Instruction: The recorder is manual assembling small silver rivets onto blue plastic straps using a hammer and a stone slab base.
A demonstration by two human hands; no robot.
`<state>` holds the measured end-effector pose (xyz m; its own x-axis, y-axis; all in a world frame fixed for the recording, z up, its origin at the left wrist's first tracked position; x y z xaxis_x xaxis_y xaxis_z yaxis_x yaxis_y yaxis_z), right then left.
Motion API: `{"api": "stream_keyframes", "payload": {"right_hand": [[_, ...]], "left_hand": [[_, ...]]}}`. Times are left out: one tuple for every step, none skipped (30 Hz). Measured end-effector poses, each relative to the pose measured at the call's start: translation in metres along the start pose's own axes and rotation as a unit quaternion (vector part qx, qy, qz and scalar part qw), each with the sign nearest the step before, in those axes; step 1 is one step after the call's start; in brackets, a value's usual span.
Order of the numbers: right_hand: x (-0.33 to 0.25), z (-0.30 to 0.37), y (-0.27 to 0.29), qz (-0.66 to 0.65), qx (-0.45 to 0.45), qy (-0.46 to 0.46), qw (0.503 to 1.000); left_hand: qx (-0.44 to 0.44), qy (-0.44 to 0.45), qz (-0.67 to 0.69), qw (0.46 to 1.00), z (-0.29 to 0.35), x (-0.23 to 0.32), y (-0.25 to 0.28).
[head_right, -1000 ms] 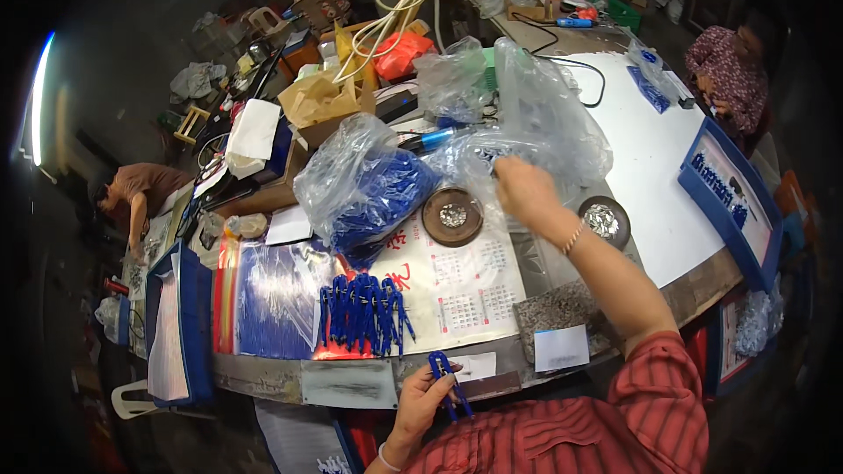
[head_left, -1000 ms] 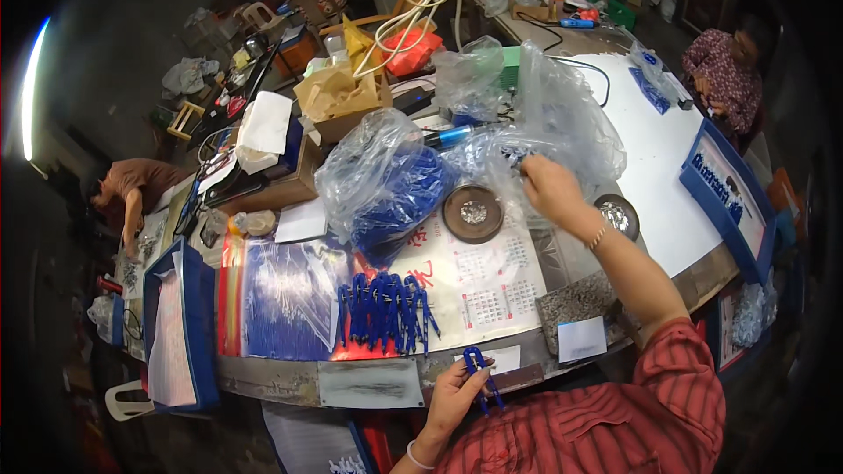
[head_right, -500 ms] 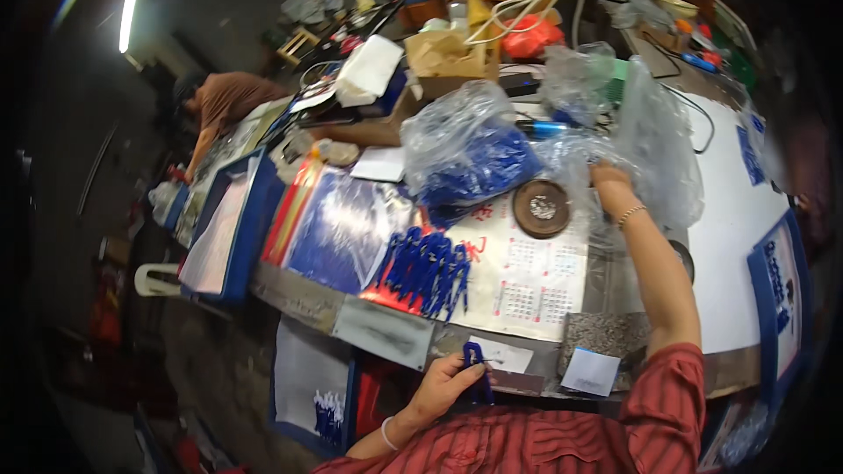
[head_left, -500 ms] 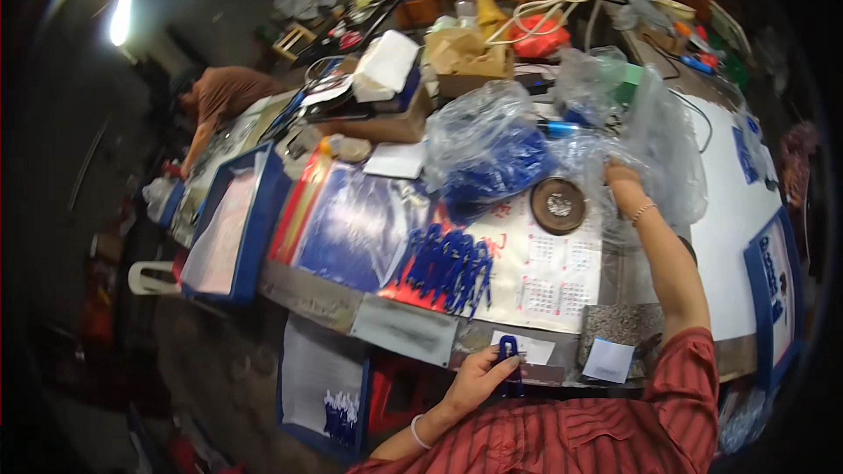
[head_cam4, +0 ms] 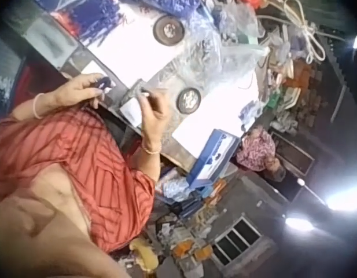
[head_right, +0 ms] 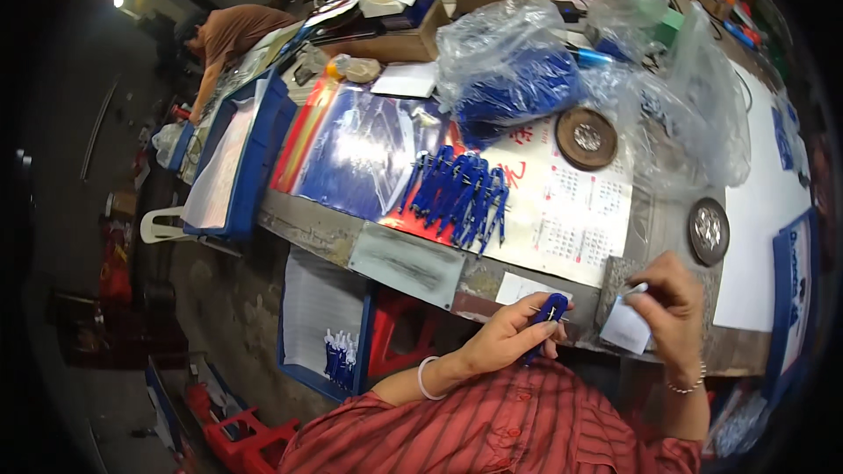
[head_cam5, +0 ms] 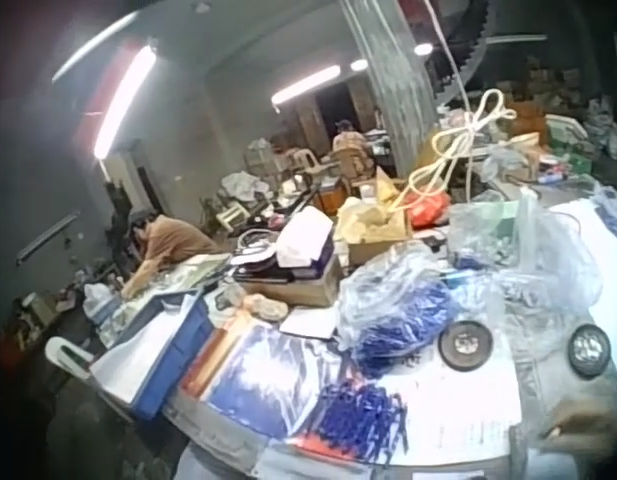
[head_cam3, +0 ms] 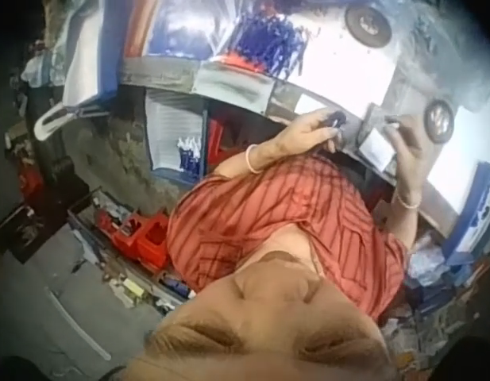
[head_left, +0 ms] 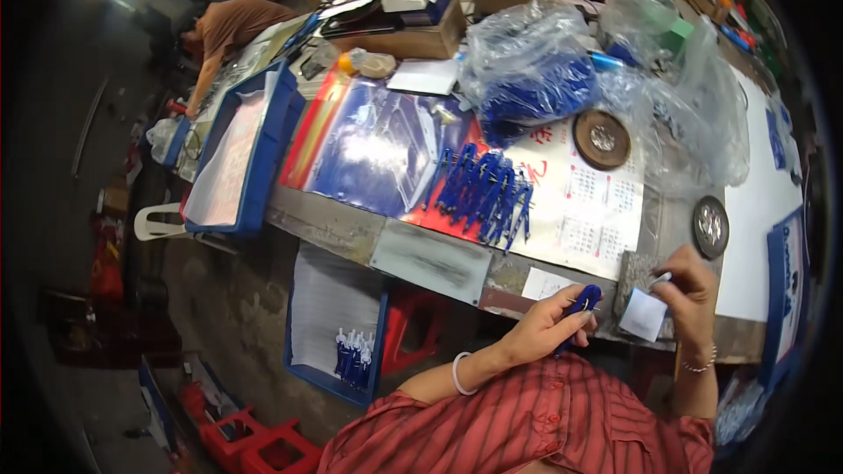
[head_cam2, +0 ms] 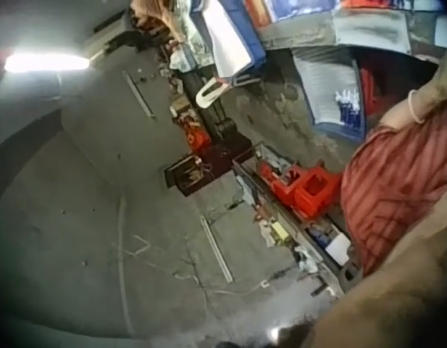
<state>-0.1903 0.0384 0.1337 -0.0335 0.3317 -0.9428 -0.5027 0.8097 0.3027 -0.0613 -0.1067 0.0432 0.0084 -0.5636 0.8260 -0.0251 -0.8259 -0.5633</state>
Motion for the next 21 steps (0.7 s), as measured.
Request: {"api": "stream_keyframes", "payload": {"right_hand": [[0.014, 0.008, -0.007, -0.024, 0.006, -0.04, 0.999], [0.024, 0.013, -0.015, -0.067, 0.009, -0.086, 0.994], [0.034, 0.019, -0.022, -0.11, 0.012, -0.13, 0.985], [0.043, 0.022, -0.029, -0.169, -0.004, -0.157, 0.973], [0.057, 0.024, -0.032, -0.231, -0.007, -0.191, 0.954], [0.068, 0.023, -0.036, -0.232, -0.004, -0.187, 0.955], [0.074, 0.024, -0.039, -0.236, 0.009, -0.195, 0.952], [0.076, 0.025, -0.044, -0.25, 0.007, -0.192, 0.949], [0.074, 0.025, -0.048, -0.265, 0.008, -0.19, 0.945], [0.07, 0.025, -0.052, -0.274, -0.004, -0.201, 0.941], [0.066, 0.023, -0.055, -0.284, -0.015, -0.21, 0.935], [0.065, 0.023, -0.058, -0.312, -0.037, -0.216, 0.924], [0.064, 0.021, -0.062, -0.338, -0.062, -0.218, 0.913], [0.067, 0.02, -0.061, -0.34, -0.046, -0.223, 0.912], [0.07, 0.02, -0.063, -0.358, -0.064, -0.234, 0.902], [0.071, 0.019, -0.066, -0.376, -0.085, -0.243, 0.89], [0.073, 0.02, -0.063, -0.379, -0.075, -0.245, 0.889], [0.075, 0.021, -0.062, -0.381, -0.077, -0.256, 0.885], [0.076, 0.022, -0.062, -0.382, -0.081, -0.265, 0.881], [0.077, 0.023, -0.061, -0.394, -0.077, -0.266, 0.876], [0.079, 0.024, -0.059, -0.395, -0.075, -0.267, 0.876]], "left_hand": [[-0.008, 0.012, 0.001, 1.0, 0.002, -0.002, -0.003], [-0.016, 0.025, 0.001, 1.0, 0.005, -0.003, -0.005], [-0.02, 0.03, 0.002, 0.999, 0.008, -0.003, -0.007], [-0.019, 0.032, -0.011, 0.999, 0.012, 0.001, -0.009], [-0.027, 0.044, -0.02, 0.998, 0.011, -0.001, -0.01], [-0.039, 0.049, -0.025, 0.998, 0.01, -0.004, -0.01], [-0.036, 0.057, -0.034, 0.997, 0.013, -0.007, -0.009], [-0.03, 0.064, -0.046, 0.996, 0.016, -0.007, -0.01], [-0.027, 0.072, -0.058, 0.995, 0.018, -0.004, -0.01], [-0.027, 0.075, -0.058, 0.995, 0.021, -0.001, -0.011], [-0.019, 0.081, -0.063, 0.995, 0.022, -0.001, -0.01], [-0.015, 0.089, -0.06, 0.994, 0.025, 0.0, -0.012], [-0.008, 0.093, -0.058, 0.994, 0.026, 0.001, -0.013], [-0.01, 0.111, -0.051, 0.992, 0.026, -0.002, -0.013], [-0.01, 0.119, -0.049, 0.992, 0.026, -0.005, -0.014], [-0.018, 0.123, -0.045, 0.991, 0.025, -0.007, -0.015], [-0.025, 0.126, -0.041, 0.991, 0.024, -0.01, -0.016], [-0.031, 0.131, -0.04, 0.99, 0.022, -0.011, -0.019], [-0.038, 0.144, -0.037, 0.988, 0.021, -0.012, -0.021], [-0.043, 0.155, -0.034, 0.986, 0.02, -0.013, -0.024], [-0.045, 0.157, -0.034, 0.986, 0.019, -0.014, -0.025]]}}
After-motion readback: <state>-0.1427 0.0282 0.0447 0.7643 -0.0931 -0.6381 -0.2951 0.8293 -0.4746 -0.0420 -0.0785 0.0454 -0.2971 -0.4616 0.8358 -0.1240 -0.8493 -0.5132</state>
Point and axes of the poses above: each hand's wrist, its own z-axis away from the middle knuckle, its own y-axis out of the back of the hand, x = y × z, the point moved 7 cm from there along -z, towards the middle knuckle, and after that the axes turned 12 degrees about -y, right-handed, at the moved point
